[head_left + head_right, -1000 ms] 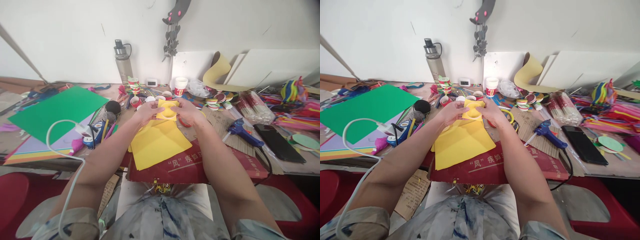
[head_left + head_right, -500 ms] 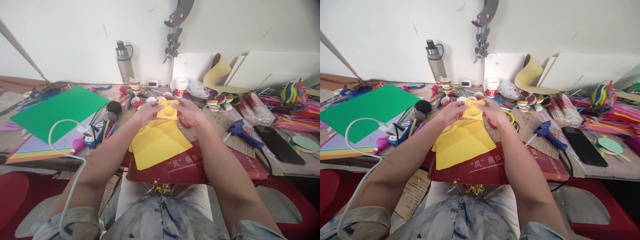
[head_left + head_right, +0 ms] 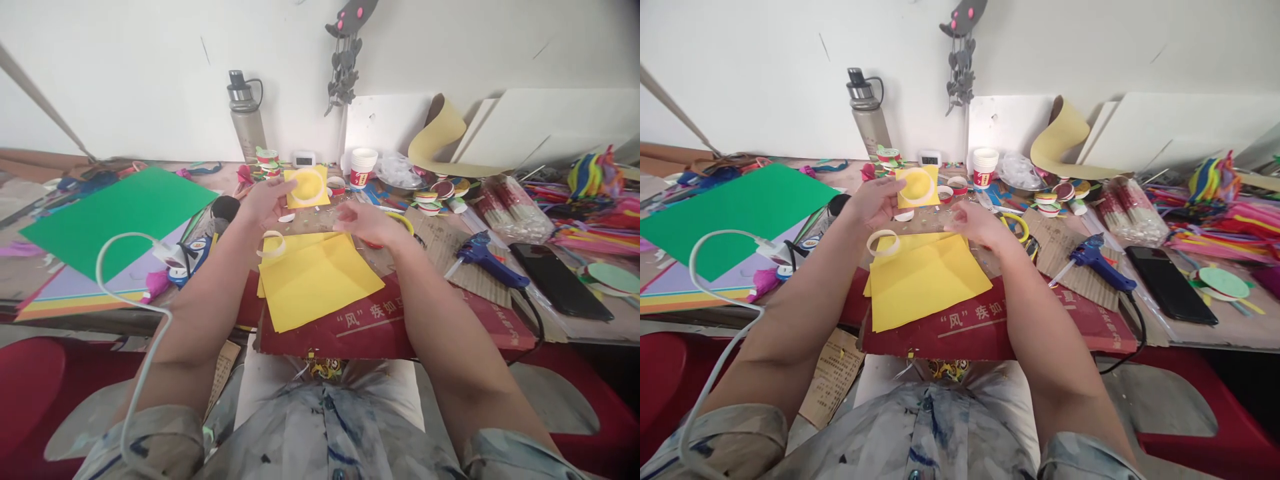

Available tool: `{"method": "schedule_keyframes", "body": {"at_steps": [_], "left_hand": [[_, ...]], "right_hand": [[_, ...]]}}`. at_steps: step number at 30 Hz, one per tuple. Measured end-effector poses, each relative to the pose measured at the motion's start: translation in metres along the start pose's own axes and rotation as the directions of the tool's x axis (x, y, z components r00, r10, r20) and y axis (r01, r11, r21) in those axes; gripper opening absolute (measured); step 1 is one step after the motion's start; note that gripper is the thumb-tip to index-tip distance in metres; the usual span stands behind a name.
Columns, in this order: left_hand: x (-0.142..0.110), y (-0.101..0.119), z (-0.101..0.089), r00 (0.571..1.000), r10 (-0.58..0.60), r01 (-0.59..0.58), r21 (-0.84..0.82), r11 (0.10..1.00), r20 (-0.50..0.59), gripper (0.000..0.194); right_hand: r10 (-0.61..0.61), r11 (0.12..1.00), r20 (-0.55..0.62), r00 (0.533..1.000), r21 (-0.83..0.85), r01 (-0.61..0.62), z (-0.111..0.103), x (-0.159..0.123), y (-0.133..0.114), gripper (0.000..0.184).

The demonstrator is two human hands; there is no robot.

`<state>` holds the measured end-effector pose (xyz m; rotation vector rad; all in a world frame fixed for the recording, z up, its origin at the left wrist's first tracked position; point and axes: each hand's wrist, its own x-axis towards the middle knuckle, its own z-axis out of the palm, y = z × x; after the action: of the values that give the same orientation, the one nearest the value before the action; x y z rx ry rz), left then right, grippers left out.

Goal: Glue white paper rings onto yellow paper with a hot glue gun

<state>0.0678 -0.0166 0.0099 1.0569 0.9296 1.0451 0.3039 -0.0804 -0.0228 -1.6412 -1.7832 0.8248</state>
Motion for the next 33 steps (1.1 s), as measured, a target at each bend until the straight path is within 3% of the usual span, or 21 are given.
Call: {"method": "schedule_keyframes", "body": {"at_steps": [2,5,8,13,15,19,26,30,33], "left_hand": [[0.000,0.006,-0.005,0.998,0.061,-0.061,-0.010,0.998,-0.014,0.012],[-0.001,0.008,-0.007,0.997,0.079,-0.080,-0.014,0.997,-0.026,0.005],[-0.003,0.007,-0.003,0.998,0.045,-0.046,-0.019,0.999,-0.035,0.008],[0.001,0.001,0.000,0.999,0.017,-0.017,-0.003,1.000,-0.044,0.003],[0.005,-0.003,-0.002,0.999,0.022,-0.022,0.000,1.000,-0.047,0.016],[0.014,-0.011,-0.008,0.999,0.046,-0.046,-0.015,0.999,-0.022,0.029],[0.013,-0.015,-0.005,1.000,0.027,-0.027,-0.031,0.999,-0.013,0.027],[0.013,-0.017,-0.003,1.000,-0.015,0.015,0.011,1.000,-0.008,0.032],[0.016,-0.023,-0.002,0.998,-0.059,0.059,0.090,0.994,0.000,0.030]], "right_hand": [[-0.062,0.971,0.135,0.989,-0.220,0.091,0.007,-0.001,-0.001,0.061],[-0.077,0.896,0.226,0.971,-0.411,0.167,0.015,0.000,-0.002,0.061],[-0.051,0.873,0.282,0.958,-0.453,0.180,0.017,0.004,-0.001,0.052],[-0.021,0.875,0.241,0.970,-0.464,0.135,0.013,0.011,0.000,0.040],[-0.013,0.900,0.261,0.965,-0.417,0.125,0.011,0.014,-0.001,0.037],[0.039,0.902,0.191,0.981,-0.429,0.048,0.005,0.029,-0.001,0.039],[0.137,0.772,0.017,0.990,-0.628,-0.096,0.001,0.059,0.002,0.051],[0.116,0.757,-0.023,0.993,-0.645,-0.103,0.010,0.052,0.003,0.048],[0.062,0.774,-0.139,0.988,-0.618,-0.136,0.012,0.033,0.007,0.051]]}}
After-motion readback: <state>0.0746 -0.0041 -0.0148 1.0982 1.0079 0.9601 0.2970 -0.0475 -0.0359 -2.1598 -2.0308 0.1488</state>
